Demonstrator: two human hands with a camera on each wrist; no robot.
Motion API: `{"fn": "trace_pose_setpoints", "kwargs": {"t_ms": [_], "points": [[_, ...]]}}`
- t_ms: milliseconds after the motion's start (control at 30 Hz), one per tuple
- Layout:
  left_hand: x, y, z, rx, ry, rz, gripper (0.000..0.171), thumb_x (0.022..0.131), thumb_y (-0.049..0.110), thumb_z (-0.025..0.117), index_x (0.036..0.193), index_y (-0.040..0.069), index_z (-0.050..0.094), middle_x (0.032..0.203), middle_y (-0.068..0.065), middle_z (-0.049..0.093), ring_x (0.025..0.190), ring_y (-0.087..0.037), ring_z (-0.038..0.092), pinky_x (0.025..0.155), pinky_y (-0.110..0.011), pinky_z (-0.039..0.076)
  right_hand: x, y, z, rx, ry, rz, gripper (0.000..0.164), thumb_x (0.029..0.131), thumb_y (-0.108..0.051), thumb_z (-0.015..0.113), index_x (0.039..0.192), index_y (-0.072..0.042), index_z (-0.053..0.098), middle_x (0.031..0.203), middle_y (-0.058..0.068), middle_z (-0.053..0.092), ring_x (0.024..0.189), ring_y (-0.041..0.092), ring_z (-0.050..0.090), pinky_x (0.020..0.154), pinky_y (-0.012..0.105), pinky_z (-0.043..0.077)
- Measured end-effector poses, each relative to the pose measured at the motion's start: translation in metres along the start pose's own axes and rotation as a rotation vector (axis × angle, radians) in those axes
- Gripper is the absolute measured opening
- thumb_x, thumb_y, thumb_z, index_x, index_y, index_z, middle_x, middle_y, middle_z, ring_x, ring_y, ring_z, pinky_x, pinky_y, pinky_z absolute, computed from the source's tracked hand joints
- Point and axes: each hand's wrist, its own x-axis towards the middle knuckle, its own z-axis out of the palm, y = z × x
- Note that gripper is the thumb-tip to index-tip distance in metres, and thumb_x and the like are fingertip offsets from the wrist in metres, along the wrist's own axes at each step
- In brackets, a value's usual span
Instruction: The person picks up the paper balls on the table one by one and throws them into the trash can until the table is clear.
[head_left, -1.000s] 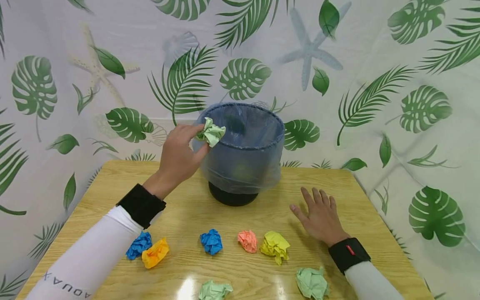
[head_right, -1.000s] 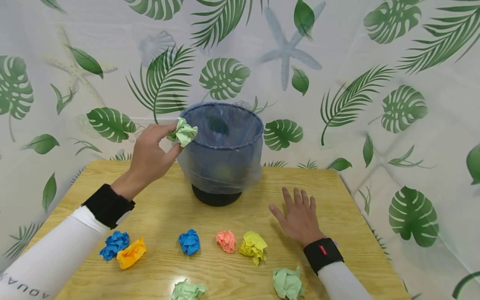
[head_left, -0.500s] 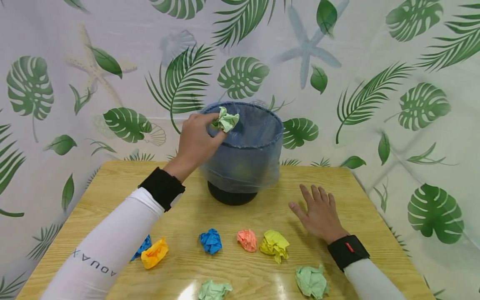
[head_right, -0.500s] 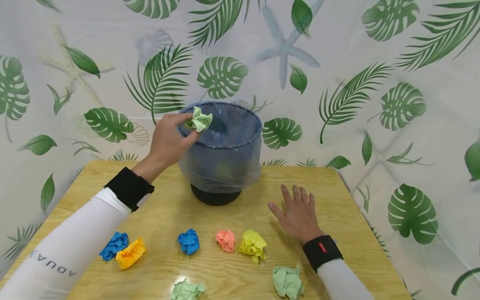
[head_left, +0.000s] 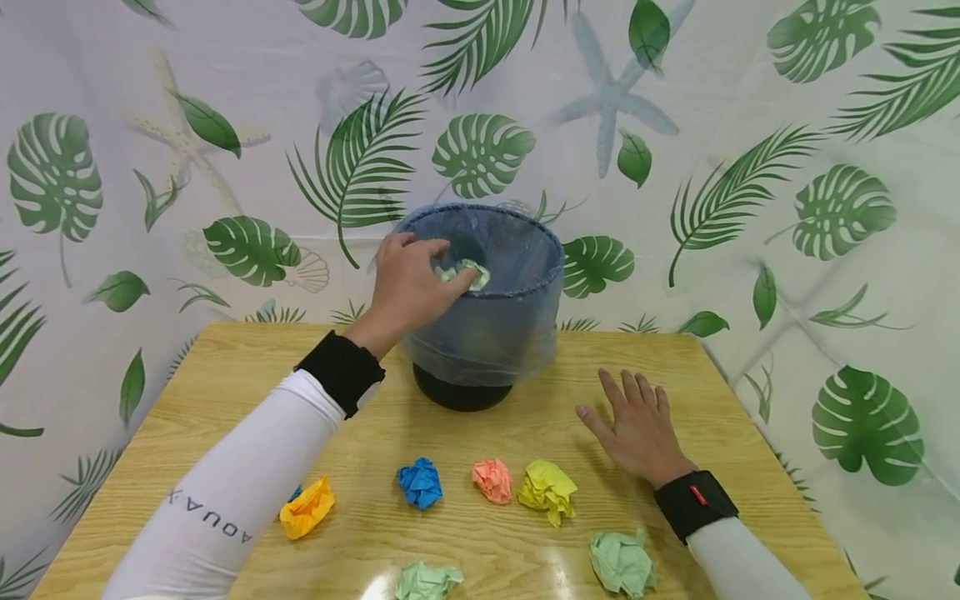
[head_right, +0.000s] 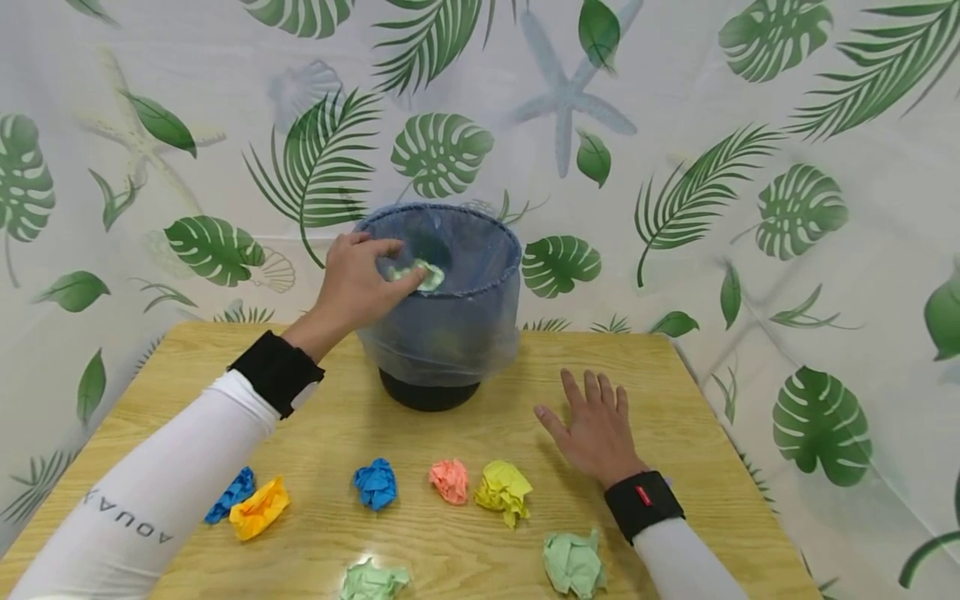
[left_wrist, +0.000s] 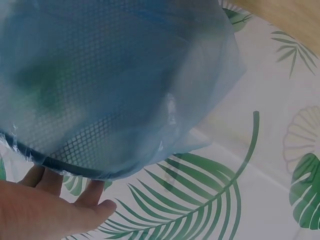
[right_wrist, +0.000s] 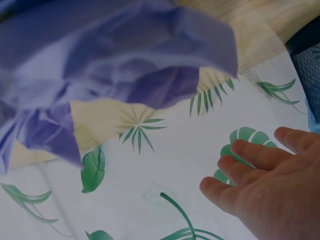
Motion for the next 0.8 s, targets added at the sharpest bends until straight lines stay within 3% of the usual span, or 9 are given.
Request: {"fn": "trace_pose_setpoints", "kwargs": {"t_ms": [100,267,367,567,800], "points": [[-0.002,-0.001,0.0,-0.029,0.01,0.022,0.065,0.096,0.047,0.07,0.145,0.006,0.058,0.145,-0.014,0.058,0.151,-0.036,0.027,0.127,-0.045,0.001,0.0,0.0,0.0,-0.001,-0.001,-0.001,0.078,0.105,-0.058,0.047,0.16,-0.004,0.035,0.159,0.036,0.029,0.147,0.056,0.022,0.116,0.074,0.009],[-0.007,-0.007,0.002,-0.03,0.063,0.112,0.073,0.095,0.05,0.068,0.149,0.004,0.052,0.15,-0.016,0.053,0.15,-0.04,0.028,0.127,-0.049,0.005,0.0,0.001,0.001,-0.004,0.006,-0.004,0.078,0.104,-0.058,0.048,0.16,-0.004,0.035,0.159,0.035,0.029,0.147,0.055,0.022,0.116,0.073,0.009],[-0.012,-0.013,0.004,-0.002,0.072,0.14,0.081,0.095,0.054,0.066,0.154,0.003,0.043,0.158,-0.019,0.042,0.151,-0.041,0.025,0.127,-0.051,0.005,-0.001,0.0,0.001,-0.002,0.016,-0.008,0.077,0.104,-0.057,0.049,0.159,-0.004,0.036,0.158,0.035,0.03,0.147,0.056,0.023,0.116,0.073,0.009],[-0.023,-0.029,0.004,0.11,0.038,0.091,0.11,0.089,0.07,0.064,0.163,0.002,0.019,0.169,-0.022,0.016,0.157,-0.037,0.01,0.127,-0.051,0.0,-0.002,-0.001,0.001,0.007,0.018,-0.01,0.077,0.104,-0.056,0.049,0.159,-0.004,0.037,0.158,0.036,0.03,0.147,0.056,0.023,0.116,0.073,0.01],[-0.039,-0.06,0.0,0.21,-0.029,0.035,0.128,0.08,0.08,0.065,0.164,0.001,0.01,0.17,-0.023,0.007,0.157,-0.039,0.004,0.126,-0.052,-0.003,-0.002,-0.001,0.001,0.007,-0.001,-0.006,0.078,0.105,-0.058,0.047,0.16,-0.004,0.035,0.159,0.035,0.028,0.148,0.056,0.021,0.117,0.073,0.008]]}}
